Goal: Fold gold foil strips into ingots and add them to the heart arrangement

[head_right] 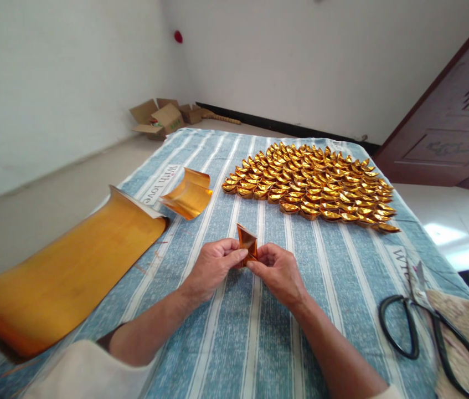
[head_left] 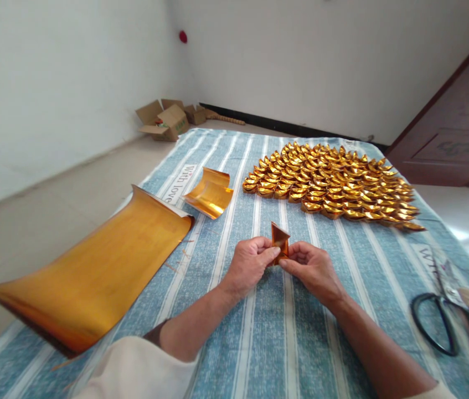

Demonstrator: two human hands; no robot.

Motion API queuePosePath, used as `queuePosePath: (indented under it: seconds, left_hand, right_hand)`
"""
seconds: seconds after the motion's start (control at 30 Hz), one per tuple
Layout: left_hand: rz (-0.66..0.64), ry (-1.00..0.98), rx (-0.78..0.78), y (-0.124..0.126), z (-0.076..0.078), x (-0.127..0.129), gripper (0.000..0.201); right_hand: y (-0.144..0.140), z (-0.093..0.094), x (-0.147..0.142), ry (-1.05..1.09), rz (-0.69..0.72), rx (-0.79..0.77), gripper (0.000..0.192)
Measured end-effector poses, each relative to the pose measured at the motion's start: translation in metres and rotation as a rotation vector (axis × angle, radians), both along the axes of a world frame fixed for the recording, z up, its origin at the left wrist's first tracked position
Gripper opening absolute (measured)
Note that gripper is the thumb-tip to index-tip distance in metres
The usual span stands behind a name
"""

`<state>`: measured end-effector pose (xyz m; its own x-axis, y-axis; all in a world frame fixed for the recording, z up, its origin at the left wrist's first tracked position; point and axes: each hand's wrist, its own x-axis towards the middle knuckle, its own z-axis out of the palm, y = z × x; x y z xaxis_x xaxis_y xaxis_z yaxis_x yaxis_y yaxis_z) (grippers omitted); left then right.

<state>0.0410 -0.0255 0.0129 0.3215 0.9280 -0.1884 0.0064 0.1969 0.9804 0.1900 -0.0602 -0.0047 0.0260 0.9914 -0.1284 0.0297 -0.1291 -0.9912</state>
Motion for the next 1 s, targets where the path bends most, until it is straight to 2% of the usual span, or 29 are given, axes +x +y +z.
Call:
queuePosePath:
  seconds: [0.2, 0.37, 0.5, 0.77, 1.0]
  left_hand:
    - [0.021, 0.014, 0.060, -0.001, 0.002, 0.002, 0.014]
    - [0.112, -0.075, -0.024, 0.001, 0.002, 0.003, 0.015]
    - [0.112, -0.112, -0.075, 0.000, 0.001, 0.005, 0.016]
    - [0.166, -0.174, -0.145, -0.003, -0.005, 0.009, 0.016]
    - [0.158, -0.231, -0.234, -0.005, -0.002, 0.009, 0.015]
  right_hand:
    - [-0.001, 0.003, 0.000, 0.049, -0.024, -0.083, 0.029]
    - [-0.004, 0.003, -0.002, 0.108, 0.015, -0.163, 0.035]
    - [-0.005, 0.003, -0.007, 0.184, 0.052, -0.167, 0.032]
    - [-0.009, 0.001, -0.017, 0.281, -0.024, -0.179, 0.033]
    - [-0.011, 0.005, -0.021, 0.296, -0.059, -0.217, 0.034]
